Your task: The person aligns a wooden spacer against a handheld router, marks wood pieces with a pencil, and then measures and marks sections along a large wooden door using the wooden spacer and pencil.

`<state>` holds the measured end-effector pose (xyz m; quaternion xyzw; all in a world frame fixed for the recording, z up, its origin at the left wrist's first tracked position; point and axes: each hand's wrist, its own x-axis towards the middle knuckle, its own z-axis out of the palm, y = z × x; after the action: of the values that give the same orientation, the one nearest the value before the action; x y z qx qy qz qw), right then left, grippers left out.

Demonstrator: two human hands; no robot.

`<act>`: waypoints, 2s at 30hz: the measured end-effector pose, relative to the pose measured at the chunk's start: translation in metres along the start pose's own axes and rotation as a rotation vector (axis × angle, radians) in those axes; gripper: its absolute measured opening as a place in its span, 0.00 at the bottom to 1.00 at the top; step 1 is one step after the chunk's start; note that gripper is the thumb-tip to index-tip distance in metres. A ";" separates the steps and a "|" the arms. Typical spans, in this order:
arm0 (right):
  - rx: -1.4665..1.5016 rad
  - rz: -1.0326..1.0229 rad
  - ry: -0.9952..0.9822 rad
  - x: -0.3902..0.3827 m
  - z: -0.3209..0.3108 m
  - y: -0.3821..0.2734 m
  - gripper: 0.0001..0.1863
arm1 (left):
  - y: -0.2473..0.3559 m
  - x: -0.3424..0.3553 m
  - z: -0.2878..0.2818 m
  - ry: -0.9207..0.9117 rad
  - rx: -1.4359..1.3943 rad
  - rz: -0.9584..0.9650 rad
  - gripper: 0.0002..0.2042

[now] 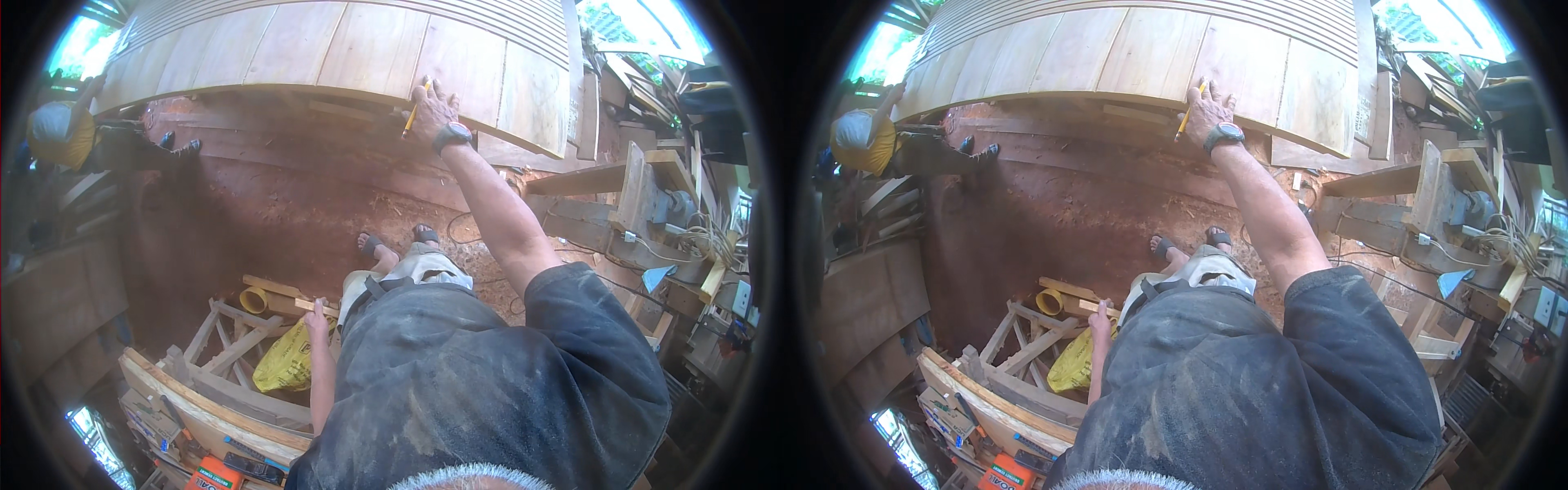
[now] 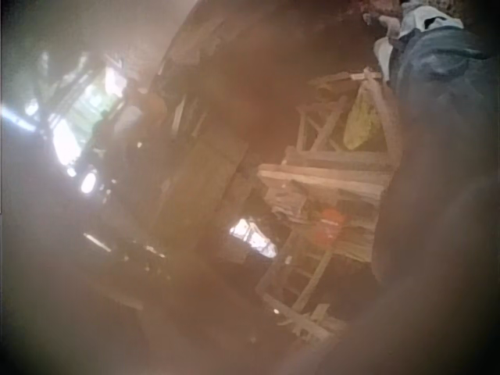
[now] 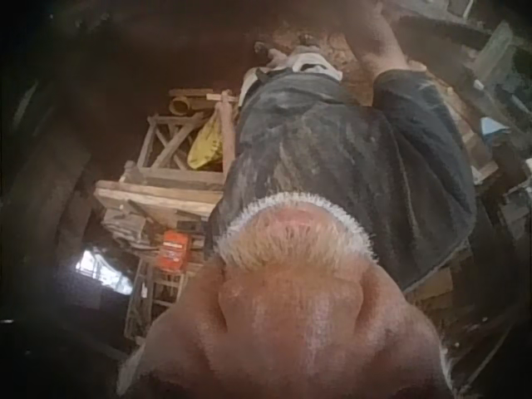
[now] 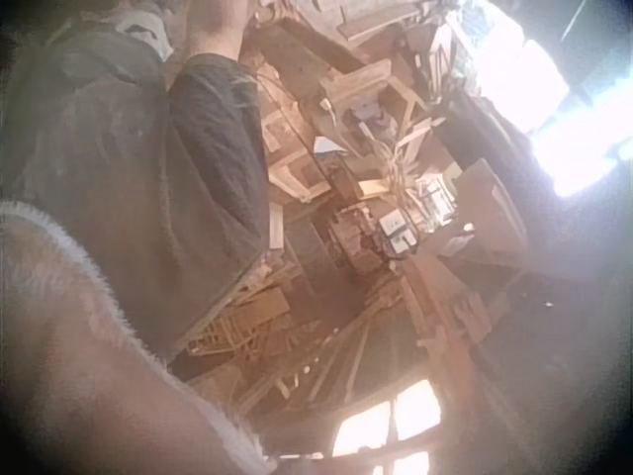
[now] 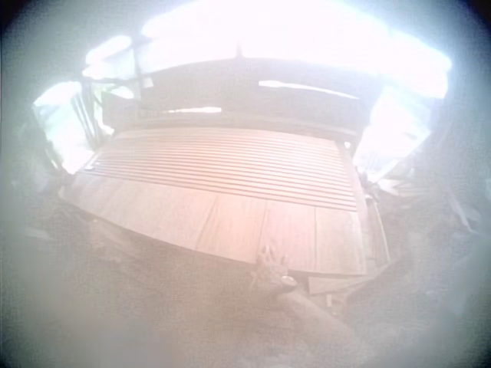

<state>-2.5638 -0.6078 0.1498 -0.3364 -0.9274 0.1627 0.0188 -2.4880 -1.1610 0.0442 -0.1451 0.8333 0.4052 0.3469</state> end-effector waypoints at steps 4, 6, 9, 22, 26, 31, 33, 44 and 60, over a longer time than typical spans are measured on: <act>0.040 0.031 0.057 0.000 0.008 0.000 0.27 | 0.006 -0.021 -0.003 -0.051 0.133 -0.097 0.23; 0.045 0.025 0.061 0.003 0.007 -0.001 0.25 | 0.001 -0.023 -0.006 -0.022 0.074 -0.072 0.24; 0.006 0.020 0.044 0.010 0.007 0.006 0.23 | -0.005 -0.026 -0.007 0.006 0.022 -0.079 0.24; 0.047 -0.038 -0.096 0.030 -0.026 -0.002 0.27 | -0.033 -0.006 0.015 0.035 -0.083 -0.082 0.28; 0.031 -0.051 -0.075 0.036 -0.018 -0.005 0.30 | -0.029 -0.011 0.018 0.012 -0.146 -0.112 0.28; 0.003 -0.064 -0.047 0.021 -0.006 -0.017 0.27 | -0.035 -0.012 0.017 0.019 -0.157 -0.165 0.27; -0.063 -0.129 -0.083 0.012 -0.004 -0.018 0.25 | -0.037 -0.012 0.016 0.028 -0.121 -0.169 0.26; 0.074 0.183 0.310 0.074 -0.005 0.087 0.30 | -0.013 -0.033 0.005 0.029 -0.007 -0.199 0.21; -0.043 0.201 0.393 0.086 0.006 0.088 0.30 | 0.042 0.014 0.019 -0.110 0.127 -0.011 0.23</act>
<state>-2.5762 -0.4919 0.1098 -0.4527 -0.8709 0.0754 0.1757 -2.5111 -1.1198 0.0507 -0.1047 0.8363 0.3569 0.4028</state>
